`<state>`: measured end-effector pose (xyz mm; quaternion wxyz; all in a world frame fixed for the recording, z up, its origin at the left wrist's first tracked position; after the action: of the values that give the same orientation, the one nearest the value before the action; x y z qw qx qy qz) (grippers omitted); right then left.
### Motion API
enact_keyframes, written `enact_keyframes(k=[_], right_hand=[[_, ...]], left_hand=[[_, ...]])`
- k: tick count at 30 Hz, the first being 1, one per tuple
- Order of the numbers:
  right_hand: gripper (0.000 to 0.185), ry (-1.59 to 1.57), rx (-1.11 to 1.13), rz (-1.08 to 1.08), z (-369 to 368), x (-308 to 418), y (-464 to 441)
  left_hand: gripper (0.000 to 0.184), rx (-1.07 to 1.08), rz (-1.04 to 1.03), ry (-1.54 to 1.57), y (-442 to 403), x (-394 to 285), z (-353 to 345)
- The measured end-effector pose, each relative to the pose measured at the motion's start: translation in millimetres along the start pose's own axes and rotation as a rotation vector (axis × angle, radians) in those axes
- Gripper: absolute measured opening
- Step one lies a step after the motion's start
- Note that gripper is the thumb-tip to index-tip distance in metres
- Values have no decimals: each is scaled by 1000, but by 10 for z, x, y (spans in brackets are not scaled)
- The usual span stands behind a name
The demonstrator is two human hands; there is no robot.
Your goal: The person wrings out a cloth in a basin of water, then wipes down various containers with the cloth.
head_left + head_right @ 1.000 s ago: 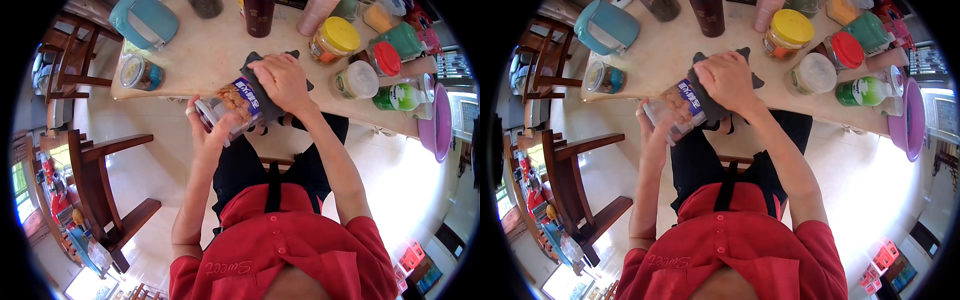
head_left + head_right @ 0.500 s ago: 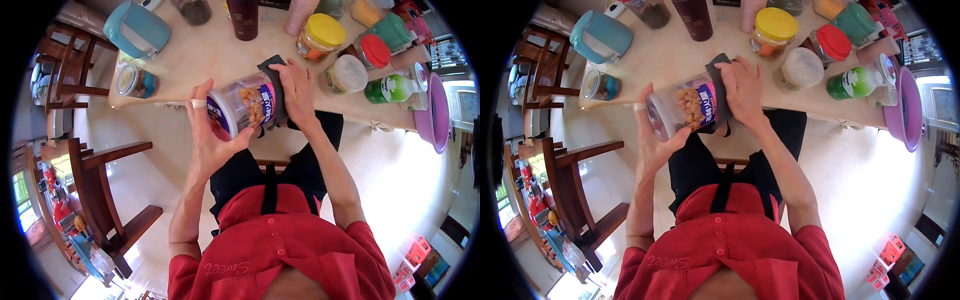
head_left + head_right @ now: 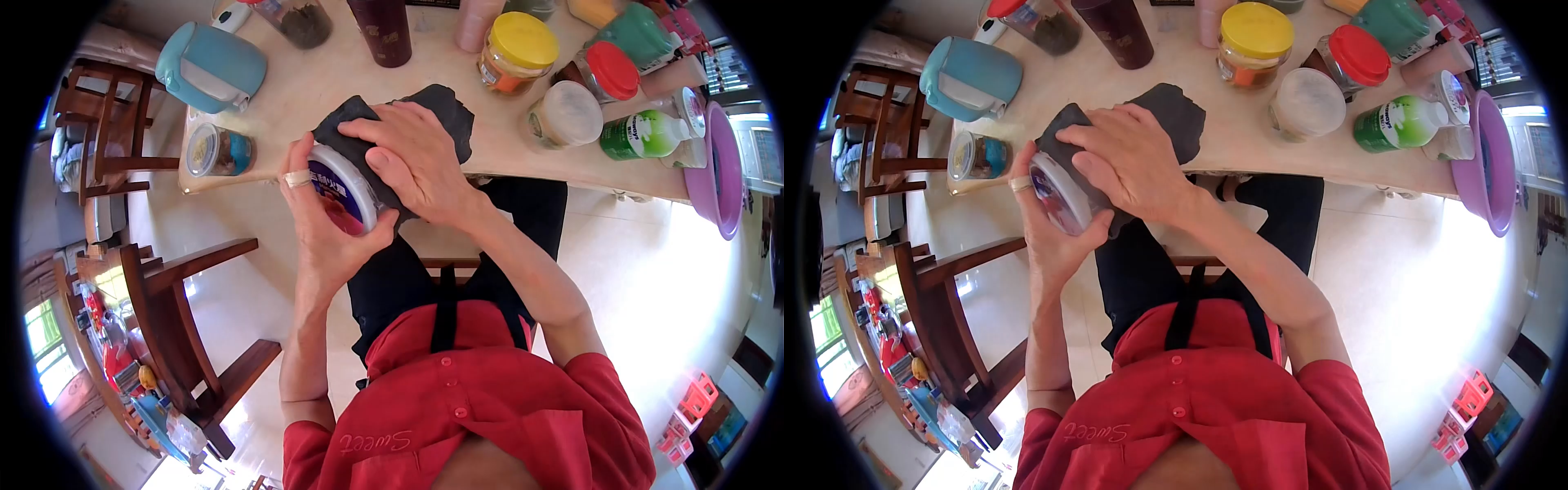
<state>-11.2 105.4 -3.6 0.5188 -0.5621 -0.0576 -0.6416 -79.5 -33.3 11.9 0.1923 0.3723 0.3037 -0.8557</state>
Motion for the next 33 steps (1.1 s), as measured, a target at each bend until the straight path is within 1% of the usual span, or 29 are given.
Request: enact_keyframes(k=[1, 2, 3, 4, 7, 8, 9, 10, 11, 12, 13, 14, 15, 16, 17, 19, 20, 22, 24, 25, 27, 28, 30, 31, 33], right_hand=[[24, 11, 13, 6, -2, -24, -24], [24, 10, 15, 5, -7, -78, -44], [23, 18, 20, -40, -22, -169, -61], [22, 26, 25, -84, -38, -250, -84], [25, 70, 46, -109, -53, -410, -145], [31, 90, 50, -116, -74, -442, -154], [31, 92, 52, -113, -66, -454, -159], [32, 150, 106, -158, -58, -485, -159], [33, 208, 159, -203, -47, -522, -157], [33, 212, 161, -199, -34, -563, -153], [34, 188, 118, -243, -7, -630, -147], [36, 163, 76, -287, 26, -685, -128], [36, 166, 78, -284, 55, -686, -109], [36, 131, 43, -314, 102, -697, -88], [37, 95, 8, -344, 147, -708, -68], [37, 114, 12, -311, 195, -700, -45], [36, 102, 23, -321, 208, -709, -30], [34, 87, 35, -330, 225, -725, 29], [30, 134, -22, -252, 253, -693, 97], [30, 132, -22, -252, 241, -684, 125], [26, 197, -102, -231, 248, -614, 169], [26, 195, -104, -233, 241, -565, 184], [23, 232, -43, -150, 184, -391, 187], [23, 232, -46, -154, 134, -276, 193], [23, 81, 32, -83, 7, -10, 193]], left_hand=[[106, 1, 3, 0, 13, -3, 3], [105, -17, 77, 94, 39, 15, 8], [105, -36, 153, 187, 60, 41, 14], [105, -38, 155, 184, 82, 94, 32], [106, -24, 101, 152, 198, 241, 61], [105, -44, 120, 227, 224, 259, 52], [104, -65, 138, 304, 249, 277, 41], [104, -69, 136, 307, 278, 308, 42], [106, -51, 113, 296, 306, 339, 45], [108, -32, 91, 284, 313, 335, 47], [108, -37, 88, 287, 316, 325, 51], [114, 1, 10, 135, 304, 270, 58], [120, 40, -67, -19, 292, 211, 63], [120, 36, -68, -18, 293, 177, 71], [122, 62, -11, 23, 300, 161, 63], [124, 82, 45, 65, 326, 205, 45], [128, 64, 65, 218, 365, 291, 28], [133, 45, 86, 368, 297, 166, 17], [129, -135, 498, 662, 257, 37, -30], [129, -136, 498, 660, 277, 52, -45], [119, -99, 372, 612, 298, 64, -79], [119, -97, 373, 610, 309, 48, -86], [106, -75, 352, 597, 330, -5, -99], [106, -70, 353, 596, 333, -26, -106], [104, -13, 338, 461, 336, -69, -119]])
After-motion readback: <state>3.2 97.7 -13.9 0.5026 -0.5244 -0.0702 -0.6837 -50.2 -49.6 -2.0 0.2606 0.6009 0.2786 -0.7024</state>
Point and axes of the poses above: each hand's wrist, its own y-axis away from the middle knuckle, its own z-axis out of the back of the hand, x = y × z, the point moved 4 cm from there along -y, towards the middle knuckle, and after that the axes turned 10 degrees about -z, right-handed, at the moved point
